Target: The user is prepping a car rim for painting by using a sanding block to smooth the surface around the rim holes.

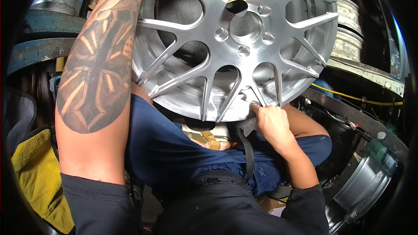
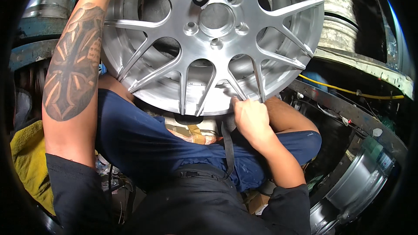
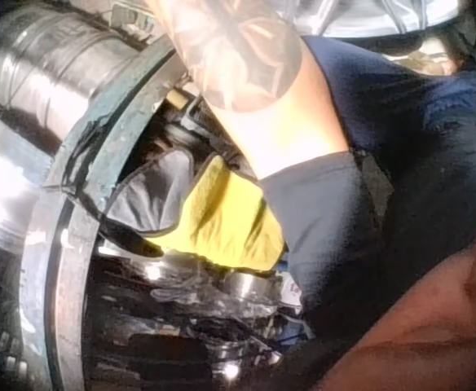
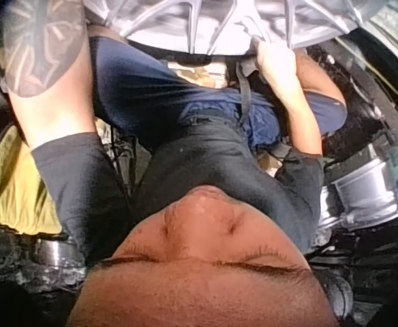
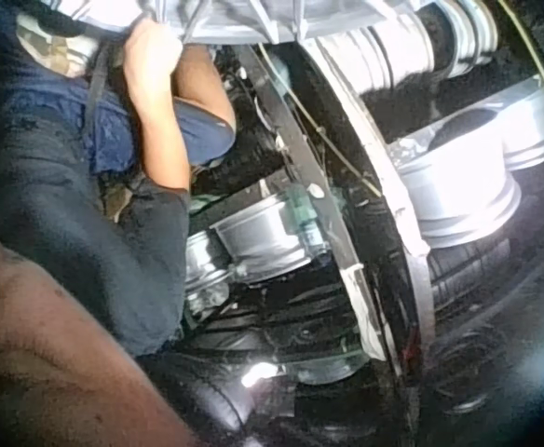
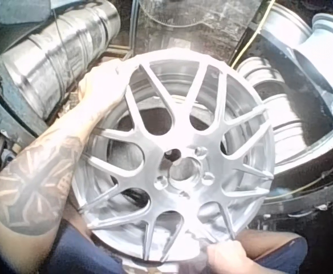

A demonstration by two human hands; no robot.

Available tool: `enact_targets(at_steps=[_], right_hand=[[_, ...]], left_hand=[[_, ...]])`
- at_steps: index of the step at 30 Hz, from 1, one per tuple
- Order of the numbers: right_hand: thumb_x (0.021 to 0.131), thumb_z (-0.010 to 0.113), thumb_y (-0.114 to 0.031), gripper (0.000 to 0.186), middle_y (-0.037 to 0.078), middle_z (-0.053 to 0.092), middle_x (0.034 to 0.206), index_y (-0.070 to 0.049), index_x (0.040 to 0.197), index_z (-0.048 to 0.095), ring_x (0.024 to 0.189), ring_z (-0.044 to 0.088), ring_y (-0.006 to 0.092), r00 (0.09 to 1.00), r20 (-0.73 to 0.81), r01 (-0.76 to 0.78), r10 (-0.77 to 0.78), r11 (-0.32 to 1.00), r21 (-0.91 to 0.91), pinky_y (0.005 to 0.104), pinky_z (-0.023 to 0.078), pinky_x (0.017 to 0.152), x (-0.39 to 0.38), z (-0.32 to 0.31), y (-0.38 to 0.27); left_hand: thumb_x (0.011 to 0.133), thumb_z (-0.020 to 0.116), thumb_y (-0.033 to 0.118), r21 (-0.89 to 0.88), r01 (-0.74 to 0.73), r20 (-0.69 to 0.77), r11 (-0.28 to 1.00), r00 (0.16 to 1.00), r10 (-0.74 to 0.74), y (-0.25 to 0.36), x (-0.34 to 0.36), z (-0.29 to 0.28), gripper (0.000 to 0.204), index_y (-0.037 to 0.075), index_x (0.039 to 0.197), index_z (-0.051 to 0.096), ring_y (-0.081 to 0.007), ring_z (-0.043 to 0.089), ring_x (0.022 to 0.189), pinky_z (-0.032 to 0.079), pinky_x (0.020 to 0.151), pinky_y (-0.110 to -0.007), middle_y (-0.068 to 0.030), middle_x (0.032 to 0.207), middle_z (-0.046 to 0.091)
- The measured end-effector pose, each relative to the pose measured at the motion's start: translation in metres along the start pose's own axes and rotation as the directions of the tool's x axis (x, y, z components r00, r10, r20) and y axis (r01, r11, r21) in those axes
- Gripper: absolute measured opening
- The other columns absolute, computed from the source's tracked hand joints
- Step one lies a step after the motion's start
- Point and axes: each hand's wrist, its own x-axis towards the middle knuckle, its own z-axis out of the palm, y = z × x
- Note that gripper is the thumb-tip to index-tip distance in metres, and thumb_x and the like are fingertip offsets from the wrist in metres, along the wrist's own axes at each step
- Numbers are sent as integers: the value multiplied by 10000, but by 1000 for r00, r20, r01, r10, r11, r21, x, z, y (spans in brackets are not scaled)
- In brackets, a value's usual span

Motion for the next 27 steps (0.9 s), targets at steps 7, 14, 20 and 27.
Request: enact_targets(at_steps=[7, 14, 20, 27], right_hand=[[813, 568, -114, 344, 211, 671, 695, -100, 1129, 706, 662, 686, 388, 995, 95, 13, -16, 999, 30, 498, 549, 613, 5, -14, 3], [855, 533, -128, 271, 200, 656, 660, -80, 1068, 694, 626, 683, 367, 996, 93, 15, -11, 999, -43, 475, 528, 561, 2, -11, 2], [827, 552, -129, 280, 186, 669, 672, -110, 1074, 682, 660, 694, 360, 993, 94, 68, -67, 998, -14, 485, 535, 580, 11, -10, -3], [821, 560, -122, 165, 218, 677, 686, -31, 875, 686, 679, 711, 372, 994, 95, 55, -57, 998, 31, 473, 556, 594, 12, -15, -10]], left_hand=[[963, 450, 612, 76, -66, -56, 995, 996, 70, -4, -2, 3, 543, 148, 1064, 714, -388, 694, 978, 523, 881, -478, -179, 1015, 726], [995, 388, 586, 129, -98, -47, 987, 993, 105, 6, -7, 1, 569, 120, 1101, 698, -396, 679, 1018, 510, 906, -493, -199, 1061, 713], [995, 384, 594, 138, -50, -8, 989, 999, 52, 0, 5, 0, 588, 107, 1103, 695, -405, 673, 1032, 500, 927, -494, -203, 1082, 708], [960, 477, 590, 23, -47, -64, 999, 997, 49, 1, -7, -1, 505, 145, 998, 713, -398, 684, 989, 509, 867, -497, -195, 1007, 717]])
